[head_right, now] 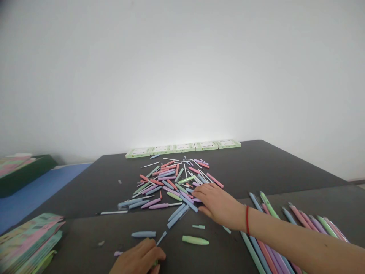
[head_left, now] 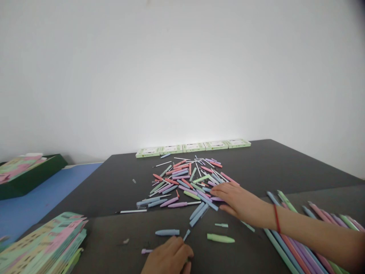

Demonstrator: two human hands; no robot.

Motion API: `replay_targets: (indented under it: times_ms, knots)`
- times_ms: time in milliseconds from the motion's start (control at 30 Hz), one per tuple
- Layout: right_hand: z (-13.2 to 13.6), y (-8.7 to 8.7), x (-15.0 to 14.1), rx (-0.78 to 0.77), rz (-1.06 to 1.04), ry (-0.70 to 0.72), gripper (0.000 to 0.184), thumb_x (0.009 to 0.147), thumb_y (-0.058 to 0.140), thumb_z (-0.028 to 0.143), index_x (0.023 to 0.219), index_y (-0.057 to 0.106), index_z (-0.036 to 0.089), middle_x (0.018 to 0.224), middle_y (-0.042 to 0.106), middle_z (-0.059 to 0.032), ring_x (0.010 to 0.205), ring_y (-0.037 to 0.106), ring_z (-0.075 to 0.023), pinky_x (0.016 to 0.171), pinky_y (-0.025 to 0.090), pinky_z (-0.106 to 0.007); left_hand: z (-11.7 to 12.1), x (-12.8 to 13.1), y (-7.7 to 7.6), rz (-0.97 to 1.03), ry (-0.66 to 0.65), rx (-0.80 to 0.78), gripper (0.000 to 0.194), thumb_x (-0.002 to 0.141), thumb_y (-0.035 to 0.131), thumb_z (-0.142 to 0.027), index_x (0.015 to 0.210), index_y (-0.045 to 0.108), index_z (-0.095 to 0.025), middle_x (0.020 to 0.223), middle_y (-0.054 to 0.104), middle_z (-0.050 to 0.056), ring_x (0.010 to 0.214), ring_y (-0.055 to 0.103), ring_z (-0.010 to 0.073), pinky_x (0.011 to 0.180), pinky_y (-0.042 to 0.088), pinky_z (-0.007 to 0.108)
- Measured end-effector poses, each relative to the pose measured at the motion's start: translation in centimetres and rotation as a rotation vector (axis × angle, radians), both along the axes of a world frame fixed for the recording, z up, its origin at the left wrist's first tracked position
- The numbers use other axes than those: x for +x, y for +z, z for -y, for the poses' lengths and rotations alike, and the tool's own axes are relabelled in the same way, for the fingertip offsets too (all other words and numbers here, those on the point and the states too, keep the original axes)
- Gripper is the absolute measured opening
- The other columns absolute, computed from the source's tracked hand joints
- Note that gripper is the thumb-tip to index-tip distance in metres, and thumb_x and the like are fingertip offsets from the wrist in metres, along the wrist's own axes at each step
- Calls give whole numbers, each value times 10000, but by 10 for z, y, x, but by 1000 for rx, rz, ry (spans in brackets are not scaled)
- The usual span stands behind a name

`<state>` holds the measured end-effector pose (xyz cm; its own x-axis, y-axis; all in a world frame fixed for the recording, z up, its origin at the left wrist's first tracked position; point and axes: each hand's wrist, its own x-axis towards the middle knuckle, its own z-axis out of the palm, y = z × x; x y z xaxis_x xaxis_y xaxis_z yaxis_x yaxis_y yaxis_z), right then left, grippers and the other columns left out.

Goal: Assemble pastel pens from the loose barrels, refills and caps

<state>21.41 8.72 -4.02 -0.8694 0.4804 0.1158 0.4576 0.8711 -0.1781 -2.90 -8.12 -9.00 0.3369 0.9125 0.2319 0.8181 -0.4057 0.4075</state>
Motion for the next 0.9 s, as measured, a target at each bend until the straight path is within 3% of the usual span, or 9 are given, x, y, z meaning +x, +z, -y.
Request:
replay_targets:
  times_ms: [100,200,333,467,533,667,767,900]
  knots:
    - [-5,6,-19,4,62,-106,276,893,500,179,1135,633,173,1117,648,-95,1088,561,-225,962,406,-359,-3,2,13,-216,44,58,307,705,497,-31,914,621,-219,834,643,45,757,594,203,663,435,266]
    - [-20,7,-45,3,106,-202,204,898,497,187,987,679,162,1009,674,-89,991,610,-228,875,449,-338,-3,1,21,-292,118,45,374,732,479,-13,1003,610,-234,900,638,47,805,581,218,706,440,310]
    - [-38,-1,-79,-23,177,-278,170,897,552,278,926,660,151,976,670,-69,896,632,-209,804,490,-371,-1,-1,19,-265,224,92,444,713,470,36,1026,602,-250,992,632,30,907,557,227,817,421,362]
    - [-44,-5,-98,-57,205,-325,227,913,547,338,1024,614,151,1042,638,-55,901,618,-180,808,503,-393,1,-2,15,-234,203,211,464,724,466,32,1082,567,-246,1079,614,39,987,538,235,892,392,391]
    - [-43,0,-100,-75,181,-343,200,903,553,307,967,630,133,997,650,-73,888,617,-193,792,494,-383,1,-1,15,-196,164,264,382,742,471,5,1033,564,-224,1040,619,49,951,544,237,868,401,390]
    - [-27,17,-90,-170,85,-296,180,864,503,222,837,652,123,840,682,-93,789,621,-195,679,452,-282,3,1,13,49,41,307,163,804,468,-51,852,507,-201,834,601,32,754,536,181,704,421,296]
    - [8,23,-81,-310,29,-171,152,830,507,228,837,650,176,753,675,4,663,595,-116,558,406,-179,5,7,7,435,73,136,70,855,479,-152,900,472,-206,767,532,5,637,485,129,578,388,220]
    - [65,12,-76,-733,-149,-48,89,733,566,176,786,635,160,637,595,41,558,506,-83,470,335,-155,6,15,-3,937,100,-91,348,867,507,-469,1065,481,-184,821,531,26,677,496,128,589,382,214]
